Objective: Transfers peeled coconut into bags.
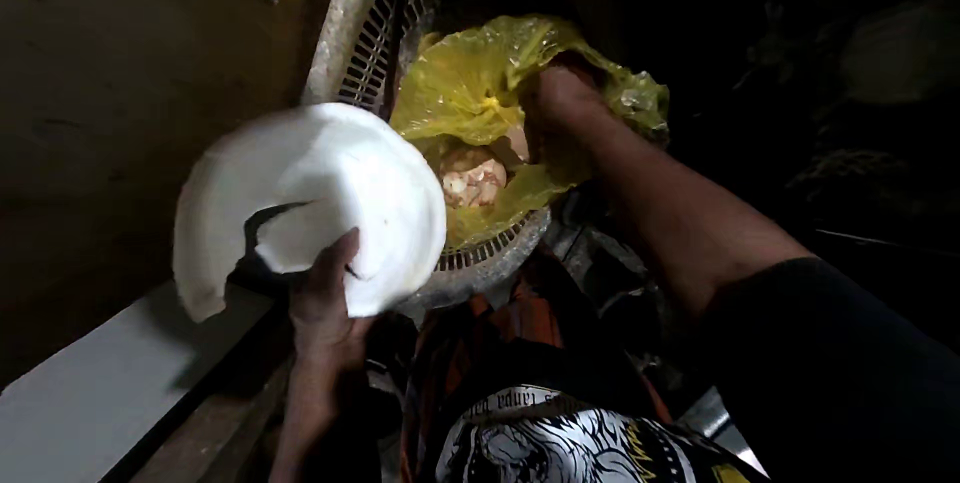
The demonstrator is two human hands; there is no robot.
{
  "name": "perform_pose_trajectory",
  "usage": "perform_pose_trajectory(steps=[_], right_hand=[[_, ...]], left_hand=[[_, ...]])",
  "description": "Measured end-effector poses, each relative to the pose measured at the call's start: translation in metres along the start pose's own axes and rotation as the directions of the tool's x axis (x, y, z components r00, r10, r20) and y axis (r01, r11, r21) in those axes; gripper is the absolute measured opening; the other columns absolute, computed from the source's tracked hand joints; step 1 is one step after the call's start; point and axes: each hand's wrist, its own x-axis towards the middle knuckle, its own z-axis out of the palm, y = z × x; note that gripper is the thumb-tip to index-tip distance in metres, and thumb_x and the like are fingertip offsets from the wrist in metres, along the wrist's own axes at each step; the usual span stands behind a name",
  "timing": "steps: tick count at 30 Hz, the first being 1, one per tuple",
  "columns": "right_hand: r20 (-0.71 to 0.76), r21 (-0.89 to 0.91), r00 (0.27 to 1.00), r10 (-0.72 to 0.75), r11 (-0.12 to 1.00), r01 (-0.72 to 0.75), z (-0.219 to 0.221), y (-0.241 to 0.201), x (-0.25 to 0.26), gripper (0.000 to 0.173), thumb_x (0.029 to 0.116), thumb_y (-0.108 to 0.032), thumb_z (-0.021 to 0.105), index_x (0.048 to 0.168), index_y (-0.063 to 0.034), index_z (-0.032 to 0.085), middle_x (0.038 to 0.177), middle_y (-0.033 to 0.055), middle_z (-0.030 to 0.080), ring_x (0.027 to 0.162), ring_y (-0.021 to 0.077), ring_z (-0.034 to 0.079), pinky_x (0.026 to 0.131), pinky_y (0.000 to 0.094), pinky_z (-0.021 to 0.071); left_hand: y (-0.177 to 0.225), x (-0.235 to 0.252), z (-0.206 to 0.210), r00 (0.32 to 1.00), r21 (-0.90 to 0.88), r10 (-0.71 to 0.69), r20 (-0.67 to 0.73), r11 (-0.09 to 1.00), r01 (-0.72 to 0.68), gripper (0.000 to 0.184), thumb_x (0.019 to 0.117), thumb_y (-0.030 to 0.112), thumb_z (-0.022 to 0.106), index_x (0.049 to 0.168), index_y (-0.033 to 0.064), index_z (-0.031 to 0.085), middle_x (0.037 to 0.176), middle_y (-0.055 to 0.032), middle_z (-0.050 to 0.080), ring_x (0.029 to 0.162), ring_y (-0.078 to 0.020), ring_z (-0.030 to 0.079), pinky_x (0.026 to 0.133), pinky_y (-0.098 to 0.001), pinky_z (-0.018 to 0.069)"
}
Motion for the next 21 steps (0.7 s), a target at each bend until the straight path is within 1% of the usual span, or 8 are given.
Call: perform_pose_trajectory(steps=[3, 6, 9, 11, 13, 15, 19, 21], right_hand=[[0.005, -0.016, 0.998, 0.067, 0.998, -0.066, 0.007, -0.013, 0.001, 0.035, 0.0934, -0.013, 0.069, 0.12, 0.0083, 0.063, 0.127, 0.0287, 0.063, 0.119, 0.0467, 0.062, 0.093, 0.0664, 0.0515], [-0.179, -0.031, 0.984, 0.004, 0.999, -0.01, 0.003, -0.024, -0.003, 0.035, 0.0946, -0.017, 0.068, 0.119, 0.0079, 0.064, 0.125, 0.0276, 0.065, 0.119, 0.0443, 0.063, 0.097, 0.0631, 0.0509], [-0.334, -0.079, 0.939, -0.087, 0.995, 0.064, -0.015, -0.025, -0.006, 0.045, 0.0959, -0.015, 0.067, 0.133, 0.0088, 0.058, 0.133, 0.0318, 0.059, 0.123, 0.049, 0.059, 0.099, 0.064, 0.0483], [-0.278, -0.066, 0.96, -0.025, 0.998, 0.007, -0.028, -0.019, -0.001, 0.043, 0.0992, -0.013, 0.062, 0.137, 0.0073, 0.054, 0.136, 0.0313, 0.058, 0.123, 0.0501, 0.059, 0.096, 0.0685, 0.0481], [-0.187, -0.103, 0.982, -0.017, 0.995, -0.003, -0.041, -0.015, 0.002, 0.039, 0.1001, -0.008, 0.058, 0.137, 0.0051, 0.054, 0.135, 0.0296, 0.059, 0.123, 0.0494, 0.059, 0.094, 0.0699, 0.0482], [-0.134, -0.131, 0.99, -0.037, 0.991, 0.02, -0.047, -0.016, 0.006, 0.039, 0.0975, -0.006, 0.061, 0.135, 0.0033, 0.055, 0.132, 0.0287, 0.061, 0.121, 0.0489, 0.061, 0.093, 0.0704, 0.049], [-0.055, -0.135, 0.997, -0.052, 0.99, 0.044, -0.043, -0.018, 0.013, 0.038, 0.1015, -0.007, 0.058, 0.136, 0.0079, 0.053, 0.136, 0.0309, 0.058, 0.127, 0.0482, 0.057, 0.102, 0.0654, 0.0458], [-0.04, -0.145, 0.999, -0.03, 0.989, 0.024, -0.031, -0.013, 0.02, 0.042, 0.0999, -0.008, 0.06, 0.138, 0.0088, 0.052, 0.137, 0.0319, 0.057, 0.128, 0.0492, 0.055, 0.103, 0.0661, 0.0454]], left_hand=[[-0.005, -0.013, -0.027, 0.996, 0.124, 0.071, -0.048, 0.99, -0.065, 0.016, 0.1005, 0.007, 0.056, 0.115, 0.0076, 0.064, 0.096, 0.0005, 0.074, 0.088, -0.0093, 0.073, 0.081, -0.0304, 0.0629], [-0.01, -0.026, -0.041, 0.986, 0.349, 0.028, -0.165, 0.936, 0.032, 0.011, 0.0994, 0.001, 0.056, 0.106, 0.004, 0.065, 0.086, 0.0083, 0.072, 0.081, 0.0017, 0.069, 0.078, -0.0192, 0.0597], [-0.032, -0.034, -0.054, 0.978, 0.254, -0.066, -0.198, 0.96, 0.116, 0.012, 0.0965, -0.001, 0.059, 0.107, 0.0, 0.064, 0.089, 0.0028, 0.074, 0.083, -0.0028, 0.071, 0.08, -0.0231, 0.0608], [-0.041, -0.038, -0.052, 0.96, 0.254, -0.126, -0.251, 0.948, 0.191, 0.011, 0.0977, 0.001, 0.06, 0.108, -0.0025, 0.063, 0.088, 0.0012, 0.072, 0.08, -0.0023, 0.07, 0.075, -0.0222, 0.0599], [-0.051, -0.041, -0.055, 0.973, 0.189, -0.138, -0.183, 0.967, 0.172, 0.013, 0.0988, 0.0, 0.055, 0.11, -0.0015, 0.061, 0.088, 0.0015, 0.072, 0.08, -0.0029, 0.07, 0.076, -0.0225, 0.0605], [-0.053, -0.044, -0.052, 0.977, 0.14, -0.159, -0.14, 0.974, 0.179, 0.013, 0.1007, 0.0, 0.052, 0.11, 0.0002, 0.061, 0.087, 0.0028, 0.073, 0.08, -0.0026, 0.071, 0.077, -0.0217, 0.0608], [-0.045, -0.045, -0.037, 0.963, 0.096, -0.204, -0.179, 0.97, 0.223, 0.013, 0.0989, -0.004, 0.052, 0.101, 0.0015, 0.064, 0.078, 0.0037, 0.074, 0.072, -0.0021, 0.071, 0.07, -0.0198, 0.0609], [-0.046, -0.043, -0.039, 0.971, 0.113, -0.186, -0.15, 0.972, 0.204, 0.015, 0.0984, -0.004, 0.051, 0.102, 0.002, 0.063, 0.08, 0.0055, 0.074, 0.075, -0.0004, 0.071, 0.073, -0.0189, 0.0605]])
